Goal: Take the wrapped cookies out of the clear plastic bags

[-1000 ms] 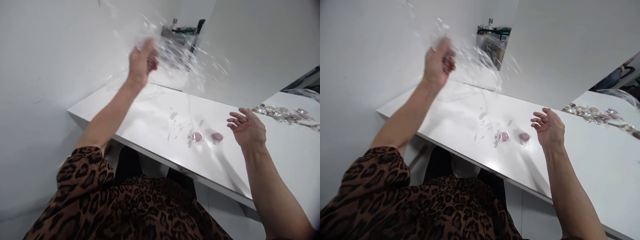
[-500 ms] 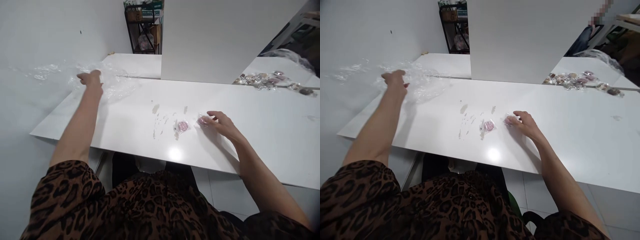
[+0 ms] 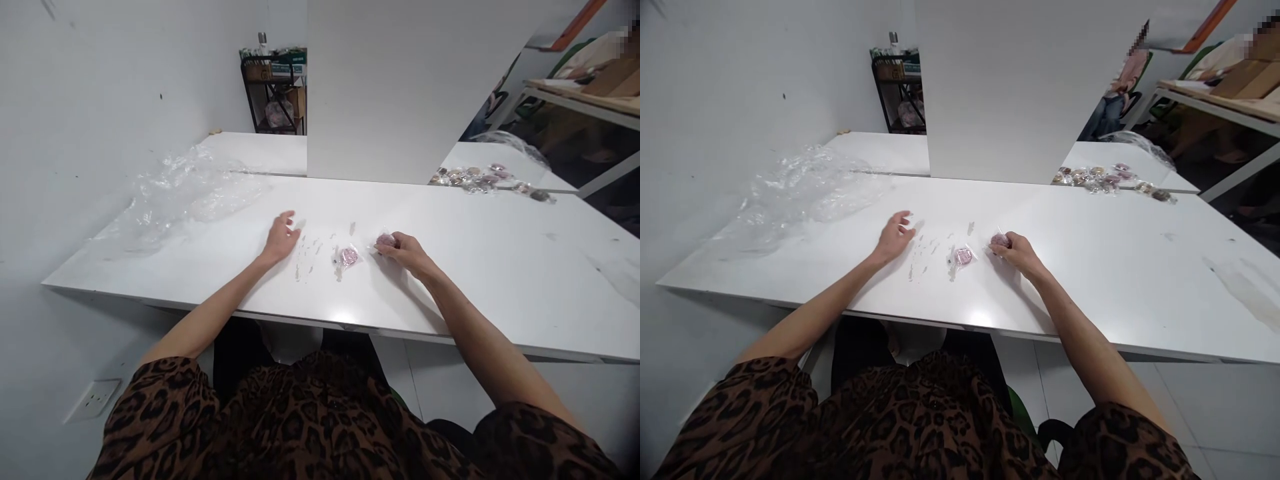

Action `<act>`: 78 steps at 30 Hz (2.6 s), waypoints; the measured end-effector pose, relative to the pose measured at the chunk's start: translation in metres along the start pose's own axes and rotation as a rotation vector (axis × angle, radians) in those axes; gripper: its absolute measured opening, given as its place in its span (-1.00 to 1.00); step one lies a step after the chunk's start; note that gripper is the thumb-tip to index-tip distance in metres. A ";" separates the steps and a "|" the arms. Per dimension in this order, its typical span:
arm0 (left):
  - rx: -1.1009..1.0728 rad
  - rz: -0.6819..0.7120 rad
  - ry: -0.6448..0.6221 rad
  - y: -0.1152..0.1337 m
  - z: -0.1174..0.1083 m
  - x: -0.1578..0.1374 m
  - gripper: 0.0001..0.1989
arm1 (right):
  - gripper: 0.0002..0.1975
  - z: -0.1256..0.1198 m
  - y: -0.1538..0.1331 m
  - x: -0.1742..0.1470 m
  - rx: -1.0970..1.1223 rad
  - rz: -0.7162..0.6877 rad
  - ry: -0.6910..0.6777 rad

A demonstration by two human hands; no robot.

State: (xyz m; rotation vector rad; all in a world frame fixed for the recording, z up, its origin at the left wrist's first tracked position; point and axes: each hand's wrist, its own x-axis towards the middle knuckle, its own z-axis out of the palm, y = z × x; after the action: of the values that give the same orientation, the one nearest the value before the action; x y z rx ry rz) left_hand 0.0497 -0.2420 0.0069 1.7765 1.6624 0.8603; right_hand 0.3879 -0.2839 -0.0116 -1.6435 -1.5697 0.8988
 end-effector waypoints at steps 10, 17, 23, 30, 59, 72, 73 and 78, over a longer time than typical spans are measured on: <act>0.188 0.321 -0.490 0.042 0.052 -0.044 -0.31 | -0.40 0.039 -0.042 -0.008 0.152 -0.024 -0.306; -0.050 0.184 -0.401 0.033 0.059 -0.028 -0.31 | -0.27 0.042 -0.038 0.005 -0.035 -0.094 -0.095; -0.134 0.087 -0.253 0.024 0.050 -0.013 -0.47 | -0.34 0.040 -0.037 0.018 -0.164 -0.227 0.004; -0.091 0.003 -0.082 0.010 0.017 0.031 -0.54 | -0.30 0.048 -0.034 0.035 -0.232 -0.222 -0.039; 0.461 -0.057 0.287 -0.063 -0.003 0.293 -0.58 | -0.67 0.065 -0.021 0.029 -0.138 -0.256 -0.063; 0.584 0.311 -0.229 -0.035 -0.045 0.030 -0.27 | -0.58 0.068 -0.011 0.037 -0.055 -0.298 -0.073; 0.631 0.206 -0.158 -0.043 -0.056 0.023 -0.23 | -0.57 0.069 -0.012 0.037 -0.049 -0.301 -0.073; 0.739 -0.253 0.027 -0.092 -0.102 0.076 -0.27 | -0.56 0.069 -0.015 0.037 -0.056 -0.294 -0.062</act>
State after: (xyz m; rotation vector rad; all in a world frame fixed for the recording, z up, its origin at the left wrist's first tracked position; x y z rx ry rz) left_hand -0.0855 -0.1623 0.0084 1.9218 2.3553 0.1456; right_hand 0.3222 -0.2456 -0.0360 -1.3840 -1.8353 0.7612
